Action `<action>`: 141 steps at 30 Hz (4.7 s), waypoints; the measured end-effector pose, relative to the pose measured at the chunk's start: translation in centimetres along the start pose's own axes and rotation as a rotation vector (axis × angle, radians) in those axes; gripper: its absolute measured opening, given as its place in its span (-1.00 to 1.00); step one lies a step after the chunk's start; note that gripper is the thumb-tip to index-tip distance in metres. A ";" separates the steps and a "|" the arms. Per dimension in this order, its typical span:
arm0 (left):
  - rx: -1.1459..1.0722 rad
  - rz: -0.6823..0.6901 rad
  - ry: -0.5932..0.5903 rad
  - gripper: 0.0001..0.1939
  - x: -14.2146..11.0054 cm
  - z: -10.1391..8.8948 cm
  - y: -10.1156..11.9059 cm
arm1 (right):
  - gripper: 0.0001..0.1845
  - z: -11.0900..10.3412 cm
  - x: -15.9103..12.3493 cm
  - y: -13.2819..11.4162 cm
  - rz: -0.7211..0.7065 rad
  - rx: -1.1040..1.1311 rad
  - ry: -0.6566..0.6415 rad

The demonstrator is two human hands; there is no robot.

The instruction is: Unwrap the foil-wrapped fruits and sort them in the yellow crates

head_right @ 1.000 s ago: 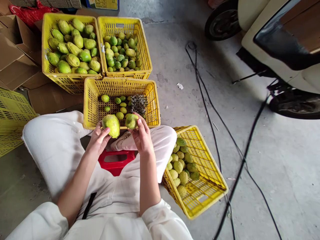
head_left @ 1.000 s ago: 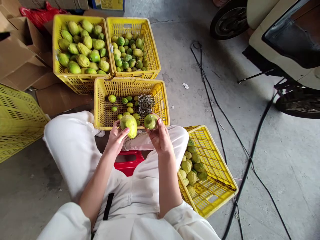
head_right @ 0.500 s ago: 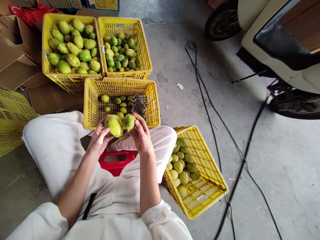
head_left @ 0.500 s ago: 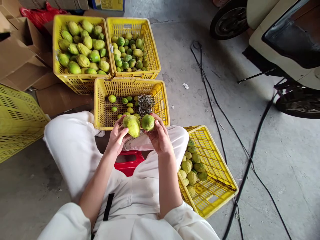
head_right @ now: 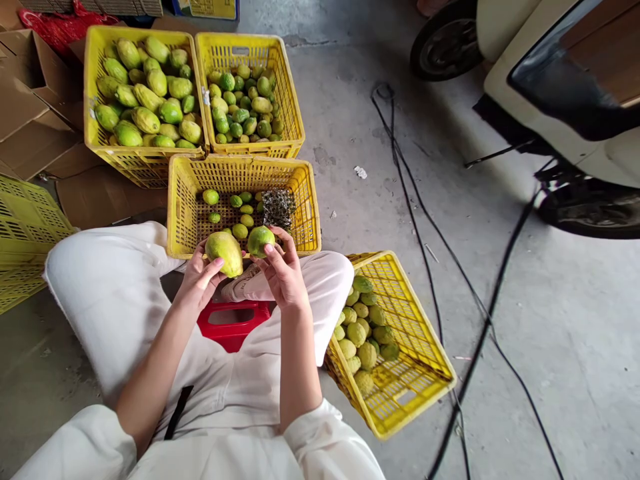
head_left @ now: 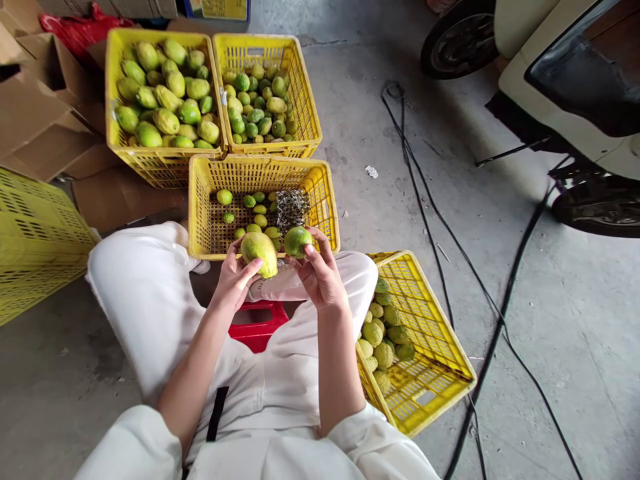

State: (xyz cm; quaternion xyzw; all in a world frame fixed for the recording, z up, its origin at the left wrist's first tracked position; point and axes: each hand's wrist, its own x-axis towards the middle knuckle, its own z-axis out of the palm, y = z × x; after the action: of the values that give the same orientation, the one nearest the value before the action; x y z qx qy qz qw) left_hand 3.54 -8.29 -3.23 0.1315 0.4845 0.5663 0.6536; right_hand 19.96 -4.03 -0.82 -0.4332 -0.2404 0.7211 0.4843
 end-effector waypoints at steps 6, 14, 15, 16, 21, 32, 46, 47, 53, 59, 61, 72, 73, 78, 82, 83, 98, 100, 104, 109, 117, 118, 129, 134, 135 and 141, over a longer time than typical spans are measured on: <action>0.008 -0.008 0.012 -0.27 0.1 0.0 0.0 | -0.57 0.0 -0.1 0.0 0.010 -0.018 -0.008; 0.023 0.041 -0.003 -0.34 0.3 -0.3 -0.1 | -0.64 0.3 0.0 -0.3 -0.004 0.014 0.030; 0.027 0.034 -0.005 -0.34 0.3 -0.4 -0.1 | -0.64 0.3 0.1 -0.3 0.003 0.024 0.032; 0.029 0.025 -0.008 -0.34 0.4 -0.5 -0.1 | -0.65 0.3 0.1 -0.3 0.009 0.034 0.032; 0.025 0.001 -0.028 -0.35 0.4 -0.6 -0.4 | -0.61 0.2 0.2 0.0 0.006 0.063 0.029; -0.020 0.004 -0.040 -0.43 0.6 -0.7 -0.8 | -0.60 0.1 0.4 0.2 0.003 0.001 0.058; -0.034 -0.017 0.003 -0.40 0.4 -0.2 -0.4 | -0.58 0.2 0.4 -0.1 0.028 0.071 0.085; -0.030 -0.020 0.009 -0.39 0.4 -0.2 -0.3 | -0.57 0.3 0.4 -0.1 0.032 0.077 0.093; 0.011 0.008 0.000 -0.39 0.3 -0.3 -0.3 | -0.55 0.4 0.5 0.0 0.034 0.066 0.103; 0.027 0.011 0.005 -0.45 0.2 -0.2 -0.1 | -0.66 -0.1 0.8 0.4 0.010 0.064 0.108; 0.020 0.002 -0.006 -0.46 0.2 -0.2 0.0 | -0.67 -0.1 0.8 0.3 0.021 0.088 0.097; 0.011 -0.042 -0.061 -0.40 0.3 -0.1 -0.5 | -0.61 0.0 0.7 0.5 0.010 0.072 0.135; 0.008 -0.047 -0.059 -0.39 0.3 0.0 -0.5 | -0.60 0.1 0.7 0.5 0.007 0.068 0.137; -0.015 -0.036 -0.030 -0.38 0.4 0.0 -0.4 | -0.53 0.2 0.5 0.3 0.037 0.028 0.145; 0.000 -0.004 -0.019 -0.39 0.6 -0.5 -0.6 | -0.50 -0.1 0.5 0.4 0.007 0.031 0.116; 0.009 0.002 -0.022 -0.40 0.6 -0.5 -0.7 | -0.52 -0.2 0.5 0.4 -0.010 0.029 0.117; 0.018 0.037 -0.003 -0.45 0.4 -0.1 -0.3 | -0.56 0.1 0.7 0.0 -0.001 0.057 0.072; 0.021 0.054 0.006 -0.41 0.4 -0.1 -0.2 | -0.58 0.0 0.6 -0.1 -0.011 0.052 0.072; 0.001 0.066 0.018 -0.43 0.4 0.1 -0.3 | -0.56 0.1 0.5 -0.2 -0.016 0.061 0.051; -0.007 0.042 0.007 -0.50 0.3 0.2 -0.3 | -0.48 0.3 0.4 -0.1 -0.013 0.065 0.056; -0.040 0.041 -0.003 -0.48 0.5 0.0 -0.4 | -0.64 -0.3 0.9 0.5 -0.049 0.049 0.140; -0.041 0.038 -0.003 -0.48 0.6 -0.1 -0.4 | -0.64 -0.3 0.9 0.6 -0.044 0.056 0.145; -0.047 0.052 0.026 -0.48 0.5 0.2 -0.4 | -0.65 -0.2 0.9 0.5 -0.022 0.131 0.136; -0.035 0.068 0.017 -0.49 0.7 -0.1 -0.7 | -0.56 -0.1 0.6 0.1 -0.029 0.076 0.112; -0.030 0.069 0.014 -0.48 0.7 -0.2 -0.7 | -0.55 0.0 0.6 0.1 -0.030 0.066 0.107; -0.035 0.049 0.008 -0.39 0.6 0.1 -0.5 | -0.53 -0.2 0.6 0.4 -0.057 0.042 0.142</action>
State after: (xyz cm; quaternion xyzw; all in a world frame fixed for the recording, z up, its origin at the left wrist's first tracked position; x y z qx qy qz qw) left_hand 3.85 -7.93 -3.85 0.1298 0.4738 0.5908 0.6400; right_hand 19.86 -3.65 -1.49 -0.4658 -0.2024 0.6796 0.5294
